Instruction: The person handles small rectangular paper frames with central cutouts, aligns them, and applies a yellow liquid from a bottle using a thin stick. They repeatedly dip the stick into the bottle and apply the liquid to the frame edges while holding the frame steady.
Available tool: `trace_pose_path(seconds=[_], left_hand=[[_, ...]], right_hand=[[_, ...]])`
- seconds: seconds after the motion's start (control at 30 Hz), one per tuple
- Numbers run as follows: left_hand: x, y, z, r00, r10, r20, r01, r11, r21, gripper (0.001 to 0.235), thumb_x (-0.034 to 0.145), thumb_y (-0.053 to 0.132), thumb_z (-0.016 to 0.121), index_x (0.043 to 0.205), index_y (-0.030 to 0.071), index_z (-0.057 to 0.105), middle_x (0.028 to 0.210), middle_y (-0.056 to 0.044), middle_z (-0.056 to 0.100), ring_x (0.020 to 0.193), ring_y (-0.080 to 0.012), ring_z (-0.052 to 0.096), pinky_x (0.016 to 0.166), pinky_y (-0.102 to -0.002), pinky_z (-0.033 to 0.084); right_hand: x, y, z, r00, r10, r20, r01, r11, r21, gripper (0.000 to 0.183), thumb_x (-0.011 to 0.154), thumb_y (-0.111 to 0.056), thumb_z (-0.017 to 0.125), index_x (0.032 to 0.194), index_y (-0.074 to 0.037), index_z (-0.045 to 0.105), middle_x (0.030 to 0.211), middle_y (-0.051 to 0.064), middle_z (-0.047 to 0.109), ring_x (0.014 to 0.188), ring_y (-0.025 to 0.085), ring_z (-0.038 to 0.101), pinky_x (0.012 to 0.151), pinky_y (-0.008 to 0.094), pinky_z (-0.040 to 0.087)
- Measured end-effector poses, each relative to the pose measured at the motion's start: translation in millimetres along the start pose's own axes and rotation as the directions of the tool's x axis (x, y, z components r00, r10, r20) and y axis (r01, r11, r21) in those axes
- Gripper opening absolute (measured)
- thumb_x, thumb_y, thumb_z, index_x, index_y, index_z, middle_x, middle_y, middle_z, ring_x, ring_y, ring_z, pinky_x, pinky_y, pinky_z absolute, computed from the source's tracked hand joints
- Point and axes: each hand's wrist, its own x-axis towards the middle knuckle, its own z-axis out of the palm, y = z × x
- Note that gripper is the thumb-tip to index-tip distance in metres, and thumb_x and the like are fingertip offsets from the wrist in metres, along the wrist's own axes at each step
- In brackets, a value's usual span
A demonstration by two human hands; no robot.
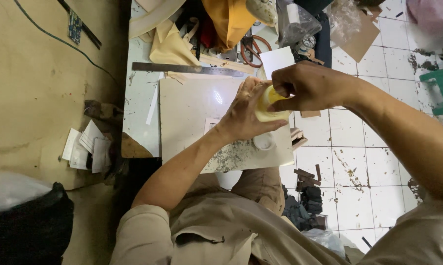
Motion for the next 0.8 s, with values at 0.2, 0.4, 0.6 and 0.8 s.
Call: trace_pose_path(seconds=[0.2, 0.4, 0.6, 0.8], left_hand=[[-0.8, 3.4, 1.6, 1.0, -0.009, -0.019, 0.009, 1.0, 0.004, 0.082, 0.071, 0.046, 0.094, 0.135, 0.014, 0.054, 0.109, -0.012, 0.052, 0.108, -0.0342, 0.06, 0.104, -0.043, 0.043], [0.0, 4.8, 0.2, 1.0, -0.006, -0.01, 0.006, 1.0, -0.013, 0.081, 0.073, 0.046, 0.093, 0.136, 0.014, 0.054, 0.109, -0.012, 0.051, 0.107, -0.034, 0.06, 0.104, -0.042, 0.043], [3.0, 8.0, -2.9, 0.999, -0.03, -0.013, 0.03, 0.999, -0.016, 0.083, 0.07, 0.046, 0.095, 0.136, 0.014, 0.054, 0.112, -0.015, 0.051, 0.107, -0.0394, 0.06, 0.101, -0.046, 0.046], [1.8, 10.4, -4.1, 0.999, -0.039, -0.006, 0.039, 0.999, -0.02, 0.082, 0.071, 0.047, 0.094, 0.134, 0.013, 0.055, 0.112, -0.015, 0.051, 0.107, -0.0393, 0.06, 0.102, -0.046, 0.047]], right_hand=[[-6.3, -3.6, 7.2, 0.998, -0.059, -0.03, 0.056, 0.995, -0.079, 0.028, 0.083, -0.021, 0.082, 0.075, -0.006, 0.059, 0.058, 0.013, 0.054, 0.052, 0.032, 0.057, 0.054, 0.041, 0.043], [-7.3, -0.1, 10.8, 0.991, -0.113, -0.073, 0.102, 0.986, -0.135, 0.027, 0.084, -0.022, 0.081, 0.076, -0.007, 0.06, 0.06, 0.011, 0.055, 0.054, 0.031, 0.058, 0.054, 0.039, 0.044], [-3.0, 1.3, 2.4, 0.992, -0.116, -0.058, 0.114, 0.993, -0.025, 0.031, 0.081, -0.023, 0.082, 0.072, -0.007, 0.057, 0.058, 0.011, 0.054, 0.055, 0.029, 0.058, 0.055, 0.041, 0.045], [-8.6, -3.7, 8.5, 0.987, -0.149, -0.055, 0.142, 0.983, -0.113, 0.026, 0.083, -0.021, 0.078, 0.073, -0.008, 0.058, 0.058, 0.011, 0.054, 0.054, 0.033, 0.059, 0.053, 0.042, 0.043]])
